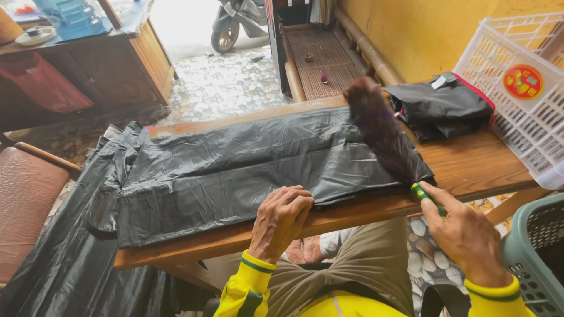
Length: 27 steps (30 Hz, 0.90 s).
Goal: The person uses a feather duster to clean the surface of a black plastic sheet laid out on a wooden table. They smooth the plastic with their hands and brush it repeatedly to remove dust or debris.
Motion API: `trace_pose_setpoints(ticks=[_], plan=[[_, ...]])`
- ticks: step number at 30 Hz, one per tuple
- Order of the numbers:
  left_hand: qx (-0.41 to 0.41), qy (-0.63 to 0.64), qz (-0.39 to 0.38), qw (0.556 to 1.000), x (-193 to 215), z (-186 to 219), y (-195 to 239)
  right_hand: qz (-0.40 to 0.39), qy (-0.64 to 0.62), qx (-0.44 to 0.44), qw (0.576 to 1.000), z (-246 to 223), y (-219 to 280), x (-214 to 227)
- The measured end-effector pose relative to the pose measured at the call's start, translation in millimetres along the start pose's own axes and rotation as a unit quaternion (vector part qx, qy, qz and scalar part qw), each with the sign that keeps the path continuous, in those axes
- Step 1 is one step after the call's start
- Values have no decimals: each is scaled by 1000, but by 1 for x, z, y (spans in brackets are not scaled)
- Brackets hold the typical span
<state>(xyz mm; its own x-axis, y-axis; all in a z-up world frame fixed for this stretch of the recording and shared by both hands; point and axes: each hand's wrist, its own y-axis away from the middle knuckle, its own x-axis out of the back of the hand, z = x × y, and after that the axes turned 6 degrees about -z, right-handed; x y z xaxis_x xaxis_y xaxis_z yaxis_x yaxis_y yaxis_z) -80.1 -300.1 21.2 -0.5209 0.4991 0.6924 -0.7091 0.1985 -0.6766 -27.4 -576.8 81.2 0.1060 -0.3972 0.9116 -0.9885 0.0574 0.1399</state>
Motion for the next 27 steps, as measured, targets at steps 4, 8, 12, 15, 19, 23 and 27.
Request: trace_pose_setpoints(ticks=[4, 8, 12, 15, 19, 23, 27], plan=[[4, -1, 5, 1000, -1, 0, 1, 97, 13, 95, 991, 3, 14, -24], [-9, -19, -11, 1000, -3, -1, 7, -74, 74, 160, 982, -15, 47, -37], [7, -84, -18, 996, -2, 1, 8, -8, -37, 251, 967, -11, 56, -26], [-26, -74, 8, 997, -1, 3, 5, 37, -125, 168, 977, -6, 49, -7], [-35, -66, 31, 997, -1, 1, 6, 89, -47, 86, 991, 2, 28, -14], [-28, -52, 22, 998, -3, -1, 6, 81, 17, 101, 991, 1, 23, -36], [-12, -37, 11, 999, -4, -1, 5, -62, 48, 135, 988, -12, 44, -40]])
